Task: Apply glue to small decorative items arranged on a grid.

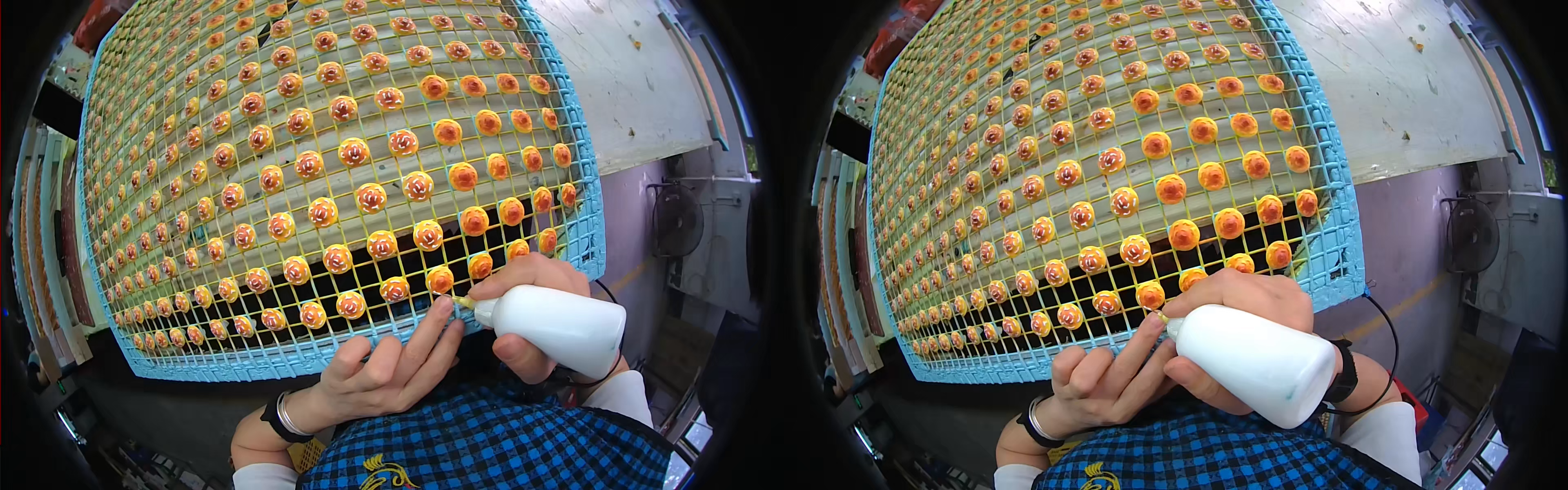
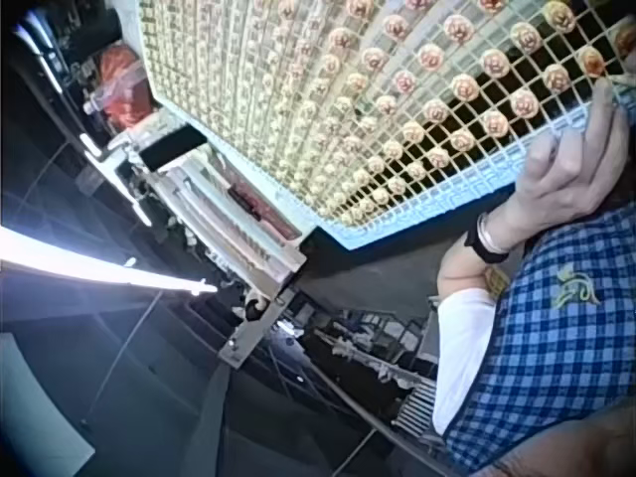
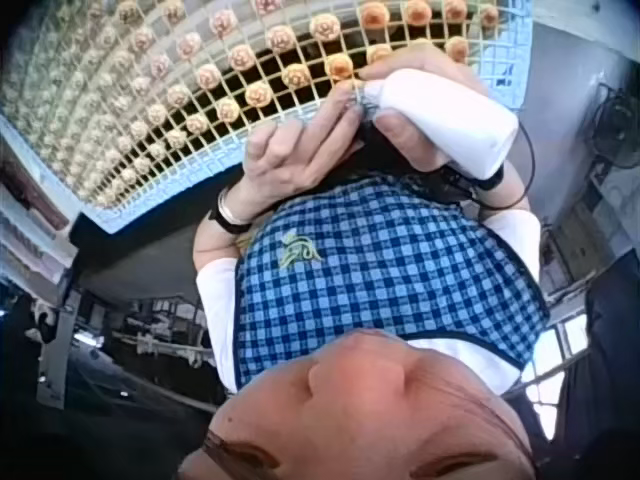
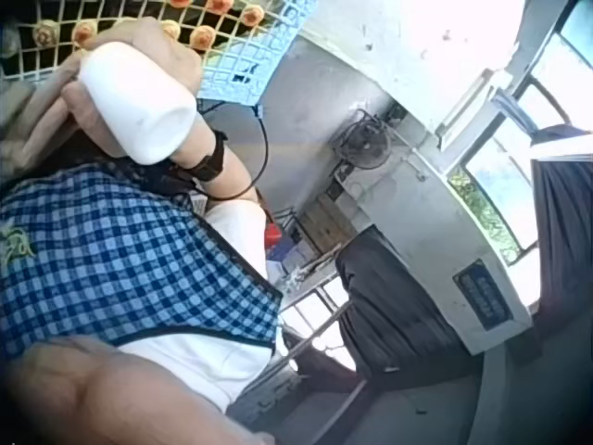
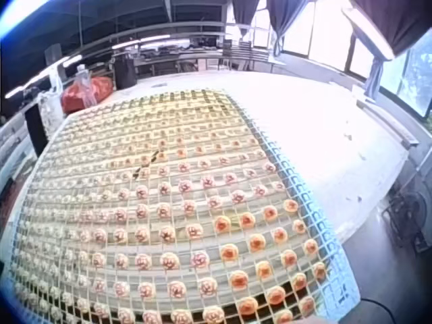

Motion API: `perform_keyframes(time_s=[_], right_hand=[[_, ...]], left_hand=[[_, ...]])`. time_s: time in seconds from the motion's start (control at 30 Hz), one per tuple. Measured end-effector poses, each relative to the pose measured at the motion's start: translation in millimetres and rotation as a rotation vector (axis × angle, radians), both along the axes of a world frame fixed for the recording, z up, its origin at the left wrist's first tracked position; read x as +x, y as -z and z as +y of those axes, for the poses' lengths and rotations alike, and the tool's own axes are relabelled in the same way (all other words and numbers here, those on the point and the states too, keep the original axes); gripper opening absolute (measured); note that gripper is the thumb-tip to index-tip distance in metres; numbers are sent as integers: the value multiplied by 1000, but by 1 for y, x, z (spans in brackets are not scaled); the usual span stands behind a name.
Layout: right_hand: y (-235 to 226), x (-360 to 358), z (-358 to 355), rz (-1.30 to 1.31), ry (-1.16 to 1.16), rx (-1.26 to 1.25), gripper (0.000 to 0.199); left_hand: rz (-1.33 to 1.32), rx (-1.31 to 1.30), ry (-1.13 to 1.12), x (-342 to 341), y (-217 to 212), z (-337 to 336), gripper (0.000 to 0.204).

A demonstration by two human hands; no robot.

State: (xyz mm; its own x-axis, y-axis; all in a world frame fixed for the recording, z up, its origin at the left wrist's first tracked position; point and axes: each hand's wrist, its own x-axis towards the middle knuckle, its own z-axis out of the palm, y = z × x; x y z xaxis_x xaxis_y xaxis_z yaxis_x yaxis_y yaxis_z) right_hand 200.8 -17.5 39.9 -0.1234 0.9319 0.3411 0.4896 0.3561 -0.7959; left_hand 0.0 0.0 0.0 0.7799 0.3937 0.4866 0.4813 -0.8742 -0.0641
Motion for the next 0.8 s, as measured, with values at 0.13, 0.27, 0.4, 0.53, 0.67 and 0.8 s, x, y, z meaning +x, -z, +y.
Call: perform_keyframes(time_s=[0.13, 0.27, 0.4, 0.53, 0.67, 0.8], right_hand=[[-1, 1, -1, 66, 5, -48, 28], [-7, 1, -6, 227, 103, -245, 32], [-6, 4, -3, 121, 52, -172, 35], [-5, 5, -1, 72, 36, -118, 34], [-4, 5, -1, 53, 32, -100, 34], [-4, 3, -3, 121, 74, -166, 35]], left_hand=[[-1, 0, -6, 0, -1, 0, 28], [12, 3, -4, 0, -2, 1, 28], [12, -4, -10, 0, -2, 0, 28], [10, -5, -12, 0, -1, 0, 28], [11, -7, -12, 0, -2, 0, 27], [10, -9, -14, 0, 0, 0, 28]])
